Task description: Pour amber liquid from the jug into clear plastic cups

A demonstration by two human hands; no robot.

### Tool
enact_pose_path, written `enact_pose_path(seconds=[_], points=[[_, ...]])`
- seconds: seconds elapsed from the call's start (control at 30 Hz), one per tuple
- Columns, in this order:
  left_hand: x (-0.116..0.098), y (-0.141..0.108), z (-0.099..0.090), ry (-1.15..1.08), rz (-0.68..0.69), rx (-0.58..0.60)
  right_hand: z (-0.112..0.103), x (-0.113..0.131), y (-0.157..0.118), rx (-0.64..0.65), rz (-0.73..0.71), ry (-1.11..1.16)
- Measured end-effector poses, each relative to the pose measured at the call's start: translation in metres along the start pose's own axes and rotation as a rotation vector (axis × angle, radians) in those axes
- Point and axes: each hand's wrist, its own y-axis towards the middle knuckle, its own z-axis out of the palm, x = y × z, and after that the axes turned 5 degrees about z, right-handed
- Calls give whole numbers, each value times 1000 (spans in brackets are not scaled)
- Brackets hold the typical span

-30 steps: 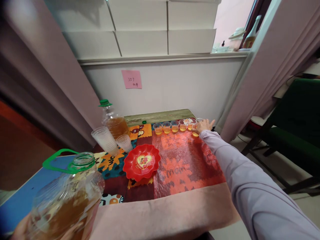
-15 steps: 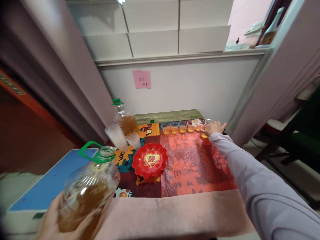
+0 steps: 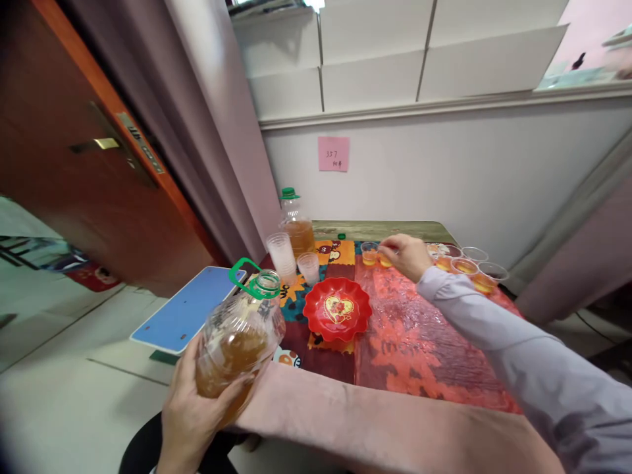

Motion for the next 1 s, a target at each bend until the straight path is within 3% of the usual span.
enact_pose_path(seconds=[0.13, 0.2, 0.3, 0.43, 0.57, 0.8, 1.0], points=[[2, -3, 3, 21, 55, -34, 44, 99, -3, 214, -310, -61], [1, -4, 5, 43, 97, -53, 65, 136, -1, 301, -349, -133], [-2, -5, 5, 75, 160, -69, 93, 168, 10, 356, -344, -158], [-2, -7, 4, 75, 201, -81, 115, 180, 25, 418, -338, -177], [0, -8, 2, 62, 195, -96, 121, 178, 29, 427, -287, -203], [2, -9, 0, 52, 161, -118, 131, 176, 34, 366, -174, -193], [2, -9, 0, 43, 159, -120, 138, 173, 31, 264, -167, -99]])
